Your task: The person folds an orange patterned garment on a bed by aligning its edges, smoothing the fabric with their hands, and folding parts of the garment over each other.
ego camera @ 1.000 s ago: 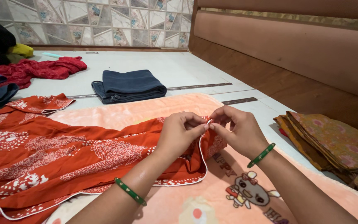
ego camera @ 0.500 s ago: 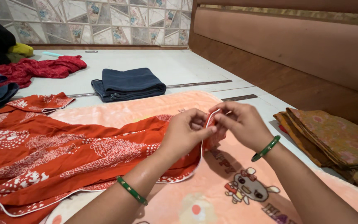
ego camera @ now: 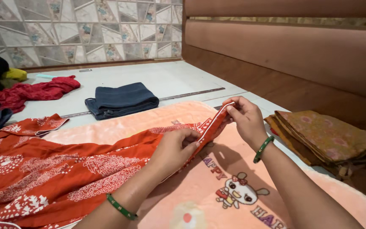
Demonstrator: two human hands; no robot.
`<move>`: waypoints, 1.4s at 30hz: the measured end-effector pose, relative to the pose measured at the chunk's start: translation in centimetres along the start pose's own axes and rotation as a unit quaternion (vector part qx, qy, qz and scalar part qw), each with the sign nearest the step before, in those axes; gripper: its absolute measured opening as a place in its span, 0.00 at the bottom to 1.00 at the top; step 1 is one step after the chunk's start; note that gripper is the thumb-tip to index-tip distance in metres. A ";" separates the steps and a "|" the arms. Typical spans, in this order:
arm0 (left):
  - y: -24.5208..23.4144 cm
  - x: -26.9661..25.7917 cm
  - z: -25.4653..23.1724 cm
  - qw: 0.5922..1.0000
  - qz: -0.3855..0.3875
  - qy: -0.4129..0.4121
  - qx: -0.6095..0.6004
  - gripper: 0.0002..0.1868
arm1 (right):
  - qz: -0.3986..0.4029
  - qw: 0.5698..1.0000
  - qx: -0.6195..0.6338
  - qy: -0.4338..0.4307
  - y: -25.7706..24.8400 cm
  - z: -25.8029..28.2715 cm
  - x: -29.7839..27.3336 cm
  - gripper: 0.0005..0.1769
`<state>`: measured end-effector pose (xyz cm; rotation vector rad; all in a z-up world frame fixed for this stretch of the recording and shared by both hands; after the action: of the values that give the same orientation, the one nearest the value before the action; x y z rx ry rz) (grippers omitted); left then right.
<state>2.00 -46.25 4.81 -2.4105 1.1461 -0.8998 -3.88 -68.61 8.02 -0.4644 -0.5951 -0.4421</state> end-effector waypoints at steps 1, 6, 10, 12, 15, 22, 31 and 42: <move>0.0 -0.1 -0.1 1.000 -0.005 0.015 -0.022 0.12 | 0.001 1.000 -0.001 -0.002 0.1 0.0 0.1 0.08; -0.3 -0.4 -0.8 0.999 -0.022 0.019 -0.012 0.10 | 0.000 1.000 -0.001 0.008 0.1 0.3 0.1 0.08; -0.7 -0.6 -1.2 0.997 -0.034 -0.007 0.065 0.17 | 0.000 1.000 -0.011 0.014 0.1 0.5 0.0 0.08; -0.6 -0.8 -1.1 0.996 -0.033 -0.019 0.075 0.20 | 0.000 1.000 -0.014 0.011 0.1 0.8 0.0 0.09; -0.6 -1.3 -2.1 0.993 -0.058 0.057 0.081 0.16 | -0.005 0.999 -0.037 0.017 -0.1 1.1 -0.2 0.09; -0.6 -1.4 -3.3 0.988 -0.020 0.029 0.152 0.11 | -0.031 0.995 0.084 0.040 -1.4 0.2 0.3 0.07; -9.5 -10.4 -0.4 0.903 0.061 -0.156 0.397 0.11 | -0.218 0.967 0.125 -0.034 -8.6 -2.1 0.3 0.06; -30.8 -31.5 9.8 0.701 -0.029 -0.515 0.494 0.13 | -0.175 0.978 0.005 0.112 -7.1 -7.2 -0.7 0.08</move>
<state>11.13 -2.26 1.05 -1.5109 0.0403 0.0241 -5.02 -78.03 4.30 -0.2945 -0.4597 -0.8155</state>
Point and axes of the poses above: each hand's wrist, its own x-axis towards the middle knuckle, its own y-axis out of the palm, z = x × y, the point moved 7 cm from there along x, towards the middle knuckle, and after that the axes turned 7 degrees about z, right-handed, at the moved point
